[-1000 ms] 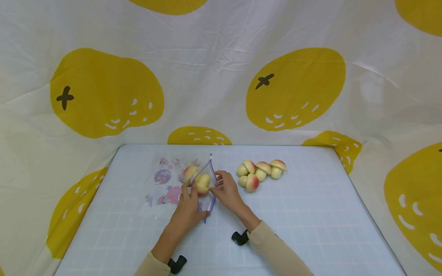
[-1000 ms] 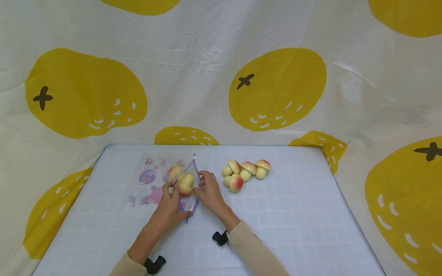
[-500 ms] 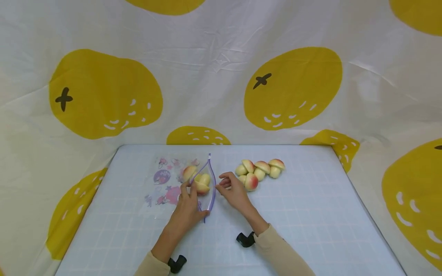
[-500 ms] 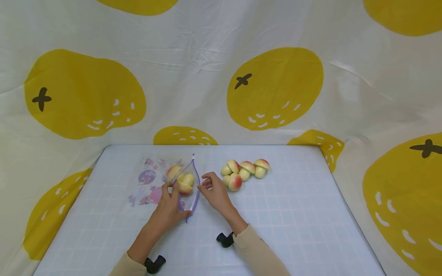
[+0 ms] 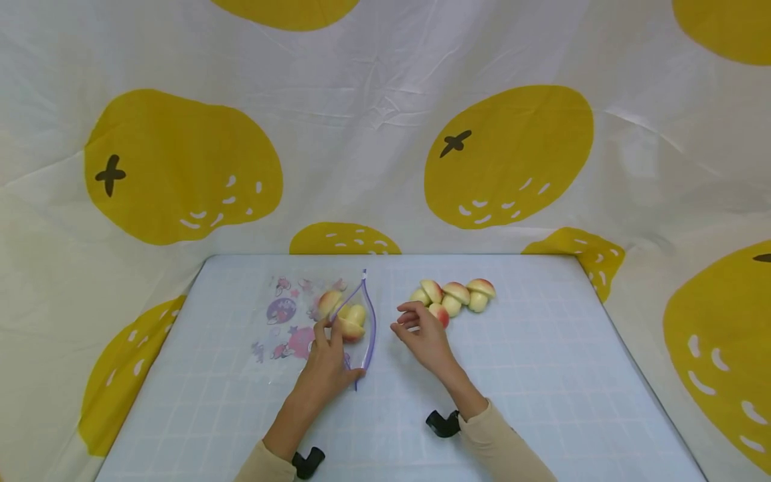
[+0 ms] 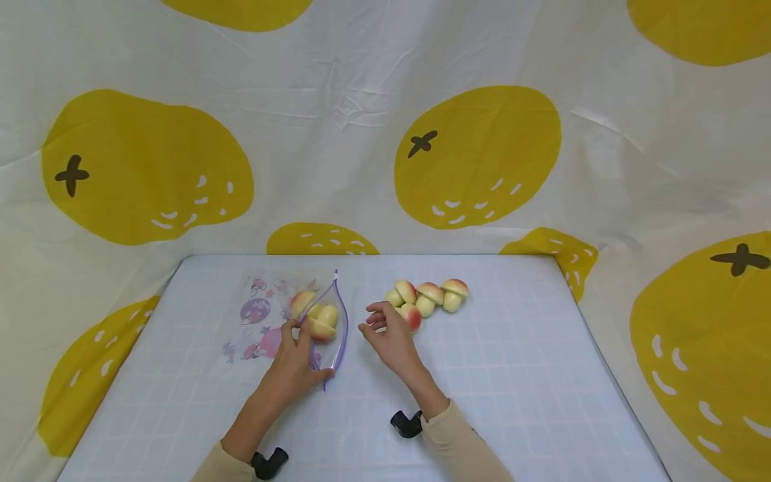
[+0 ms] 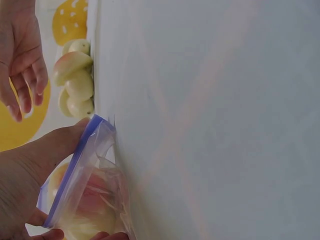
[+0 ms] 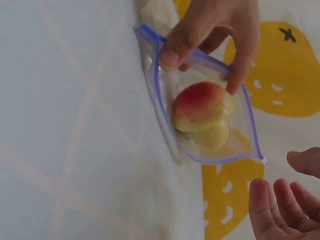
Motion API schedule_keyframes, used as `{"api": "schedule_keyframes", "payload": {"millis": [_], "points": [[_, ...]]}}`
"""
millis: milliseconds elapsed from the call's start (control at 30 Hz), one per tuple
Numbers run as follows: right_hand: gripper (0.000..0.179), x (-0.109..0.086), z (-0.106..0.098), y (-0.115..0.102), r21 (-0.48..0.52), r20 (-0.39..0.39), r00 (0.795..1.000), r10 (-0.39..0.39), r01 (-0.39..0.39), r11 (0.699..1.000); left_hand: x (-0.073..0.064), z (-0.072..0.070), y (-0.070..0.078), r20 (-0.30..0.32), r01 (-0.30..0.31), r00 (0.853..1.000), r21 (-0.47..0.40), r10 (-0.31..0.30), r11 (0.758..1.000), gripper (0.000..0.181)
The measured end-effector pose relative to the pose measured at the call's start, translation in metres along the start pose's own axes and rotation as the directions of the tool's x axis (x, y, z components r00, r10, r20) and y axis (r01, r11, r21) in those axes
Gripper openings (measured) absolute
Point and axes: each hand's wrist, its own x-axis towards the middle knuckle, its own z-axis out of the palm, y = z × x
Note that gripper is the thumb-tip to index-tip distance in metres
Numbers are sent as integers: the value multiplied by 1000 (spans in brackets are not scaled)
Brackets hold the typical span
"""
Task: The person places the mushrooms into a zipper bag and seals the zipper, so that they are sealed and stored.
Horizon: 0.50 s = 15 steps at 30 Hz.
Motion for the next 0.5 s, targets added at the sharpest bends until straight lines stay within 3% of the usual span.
{"api": "schedule_keyframes", "payload": {"millis": [500], "points": [[35,-4,-22,2,-19,-37,999,31,-32,999,-1,0,-2,-5,-19,1000,-18,19,1000,114]]}}
